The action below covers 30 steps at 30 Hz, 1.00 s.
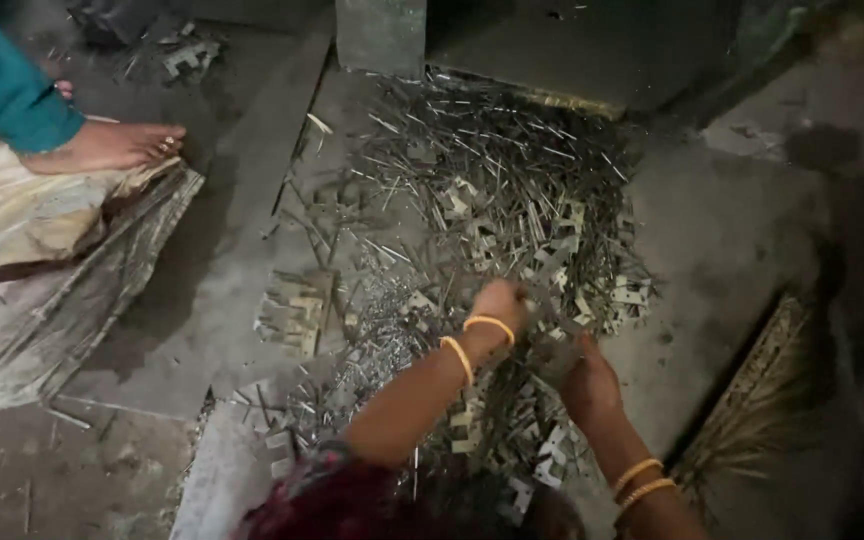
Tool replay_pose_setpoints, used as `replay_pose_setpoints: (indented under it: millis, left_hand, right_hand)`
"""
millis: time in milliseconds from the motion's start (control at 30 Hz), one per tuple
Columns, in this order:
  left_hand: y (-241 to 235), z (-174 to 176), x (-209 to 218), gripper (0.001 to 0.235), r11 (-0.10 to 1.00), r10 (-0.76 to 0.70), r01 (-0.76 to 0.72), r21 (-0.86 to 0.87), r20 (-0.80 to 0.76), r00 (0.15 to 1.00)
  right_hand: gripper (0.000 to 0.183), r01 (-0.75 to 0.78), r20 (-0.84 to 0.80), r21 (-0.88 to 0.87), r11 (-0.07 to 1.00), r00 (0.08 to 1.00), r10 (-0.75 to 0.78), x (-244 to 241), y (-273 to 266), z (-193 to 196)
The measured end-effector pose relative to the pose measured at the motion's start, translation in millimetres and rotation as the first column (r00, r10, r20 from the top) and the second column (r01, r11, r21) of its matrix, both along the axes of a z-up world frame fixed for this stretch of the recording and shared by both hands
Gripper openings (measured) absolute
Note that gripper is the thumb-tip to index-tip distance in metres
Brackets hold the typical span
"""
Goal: The person sorts through metal scraps on the floor by hand, picking up E-shaped plates and small pins. They stack the E-shaped plates together and place them onto a larger pile of similar components.
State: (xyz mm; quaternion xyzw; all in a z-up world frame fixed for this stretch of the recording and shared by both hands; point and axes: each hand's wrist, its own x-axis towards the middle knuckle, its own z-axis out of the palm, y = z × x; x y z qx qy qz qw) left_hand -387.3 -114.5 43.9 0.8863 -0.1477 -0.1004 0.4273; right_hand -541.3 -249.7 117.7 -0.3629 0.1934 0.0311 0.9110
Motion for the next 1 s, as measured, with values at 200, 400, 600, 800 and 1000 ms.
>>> replay_pose_setpoints:
  millis: [200,400,600,800,1000]
  left_hand:
    - [2.7,55.1,15.5,0.023,0.997,-0.021,0.036,-0.075,0.201,0.979]
    - [18.0,33.6,63.4,0.021,0.704,0.17,-0.393,-0.591,-0.397,0.902]
    - [29.8,7.7,70.9,0.018,0.589,0.049,-0.471,-0.657,-0.553,0.832]
    - [30.3,2.7,64.2,0.018,0.423,-0.006,-0.509,-0.749,-0.564,0.826]
    - [24.0,62.0,49.9,0.021,0.624,0.164,-0.419,-0.659,-0.414,0.895]
  right_hand:
    - [0.044,-0.001,-0.08,0.074,0.997,0.997,0.007,35.5,-5.7,-26.5]
    - [0.042,-0.005,-0.164,0.226,0.974,0.985,0.043,83.6,-15.5,-54.1]
    - [0.046,-0.344,0.329,0.547,0.763,0.927,0.181,139.3,-30.5,-115.5]
    - [0.053,-0.146,-0.146,0.107,0.983,0.976,0.161,155.6,-3.5,-27.0]
    - [0.048,-0.148,-0.085,0.124,0.981,0.984,0.16,153.0,-19.5,-37.9]
